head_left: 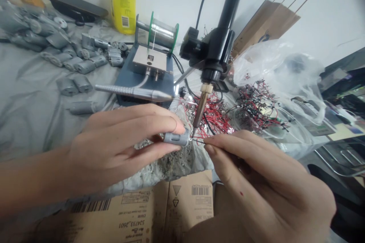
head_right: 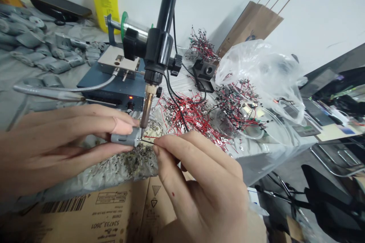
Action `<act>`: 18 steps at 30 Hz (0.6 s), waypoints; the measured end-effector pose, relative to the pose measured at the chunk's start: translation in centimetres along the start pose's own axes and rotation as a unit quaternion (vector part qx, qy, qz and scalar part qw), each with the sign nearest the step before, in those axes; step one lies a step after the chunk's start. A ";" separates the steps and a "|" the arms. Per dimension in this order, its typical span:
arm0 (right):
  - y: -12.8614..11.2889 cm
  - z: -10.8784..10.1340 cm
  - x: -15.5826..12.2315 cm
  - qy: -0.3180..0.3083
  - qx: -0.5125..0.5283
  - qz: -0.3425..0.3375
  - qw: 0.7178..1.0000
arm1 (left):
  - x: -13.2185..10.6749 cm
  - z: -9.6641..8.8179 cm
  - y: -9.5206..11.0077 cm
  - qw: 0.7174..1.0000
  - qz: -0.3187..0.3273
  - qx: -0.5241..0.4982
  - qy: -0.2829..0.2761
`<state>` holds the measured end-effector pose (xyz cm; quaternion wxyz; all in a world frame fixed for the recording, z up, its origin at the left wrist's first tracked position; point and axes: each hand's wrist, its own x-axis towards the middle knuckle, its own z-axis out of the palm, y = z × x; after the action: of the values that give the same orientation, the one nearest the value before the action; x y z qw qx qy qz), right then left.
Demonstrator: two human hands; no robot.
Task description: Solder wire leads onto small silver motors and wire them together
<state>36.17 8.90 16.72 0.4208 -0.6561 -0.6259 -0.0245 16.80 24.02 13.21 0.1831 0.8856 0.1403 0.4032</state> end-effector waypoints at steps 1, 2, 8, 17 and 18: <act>0.1 0.0 0.1 -0.006 0.005 -0.003 1.000 | 0.0 0.0 0.0 1.000 0.001 -0.002 0.002; 0.3 0.0 0.2 -0.012 0.010 -0.006 1.000 | 0.0 0.0 -0.1 1.000 -0.001 -0.004 0.002; 1.4 0.1 0.9 -0.021 0.034 -0.056 0.998 | -0.1 0.4 0.0 1.000 -0.005 -0.010 0.029; 1.2 0.1 1.0 -0.019 0.038 -0.046 0.998 | 0.0 0.6 -0.1 0.999 -0.007 -0.006 0.032; 1.1 0.2 1.0 -0.018 0.034 -0.038 0.999 | 0.0 0.6 -0.1 1.000 -0.005 -0.007 0.030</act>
<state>37.23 10.00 16.60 0.4306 -0.6176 -0.6581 -0.0071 17.24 24.02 12.84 0.1874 0.8711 0.1475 0.4293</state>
